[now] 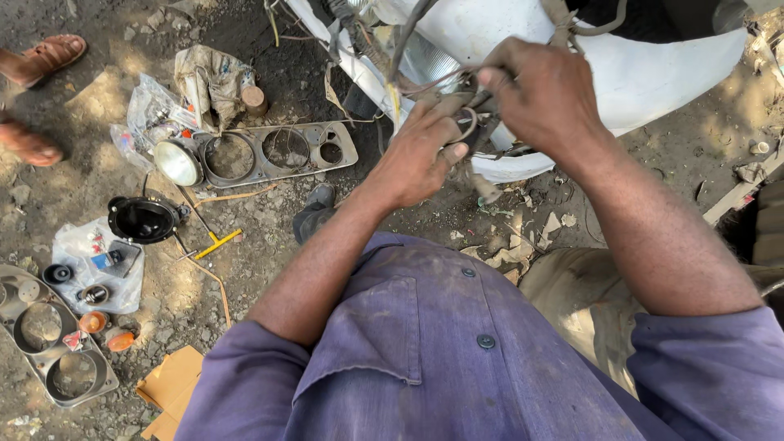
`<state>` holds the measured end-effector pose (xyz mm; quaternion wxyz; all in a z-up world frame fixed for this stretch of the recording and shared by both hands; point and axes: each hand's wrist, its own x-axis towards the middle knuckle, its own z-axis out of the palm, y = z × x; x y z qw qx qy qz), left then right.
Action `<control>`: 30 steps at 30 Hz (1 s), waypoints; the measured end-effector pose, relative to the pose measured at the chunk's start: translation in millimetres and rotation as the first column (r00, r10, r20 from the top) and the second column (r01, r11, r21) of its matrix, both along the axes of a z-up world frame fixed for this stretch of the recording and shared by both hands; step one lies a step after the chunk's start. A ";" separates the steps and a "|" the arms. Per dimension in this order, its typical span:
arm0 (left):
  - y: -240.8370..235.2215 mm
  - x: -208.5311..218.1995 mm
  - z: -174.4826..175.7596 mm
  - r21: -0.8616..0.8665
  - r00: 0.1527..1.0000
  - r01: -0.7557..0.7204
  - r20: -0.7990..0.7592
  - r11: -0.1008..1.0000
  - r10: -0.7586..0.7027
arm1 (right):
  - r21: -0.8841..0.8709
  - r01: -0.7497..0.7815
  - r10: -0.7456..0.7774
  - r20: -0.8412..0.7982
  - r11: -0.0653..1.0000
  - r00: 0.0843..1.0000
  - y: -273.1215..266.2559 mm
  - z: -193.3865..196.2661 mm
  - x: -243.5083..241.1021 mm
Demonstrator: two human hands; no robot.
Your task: The person repairs wiring on a vehicle's front bumper by stripping wire ends with pliers, twisting them together, and wrapping the connections with electrical tape. The person repeats this process for several wire pairs.
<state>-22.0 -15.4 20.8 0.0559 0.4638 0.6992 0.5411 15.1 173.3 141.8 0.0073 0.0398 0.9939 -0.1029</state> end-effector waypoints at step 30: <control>35.2 7.2 42.2 -0.203 0.958 -0.260 0.068 0.944 0.278 | -0.319 0.158 -0.141 0.078 0.934 0.987 -0.5 16.0 0.2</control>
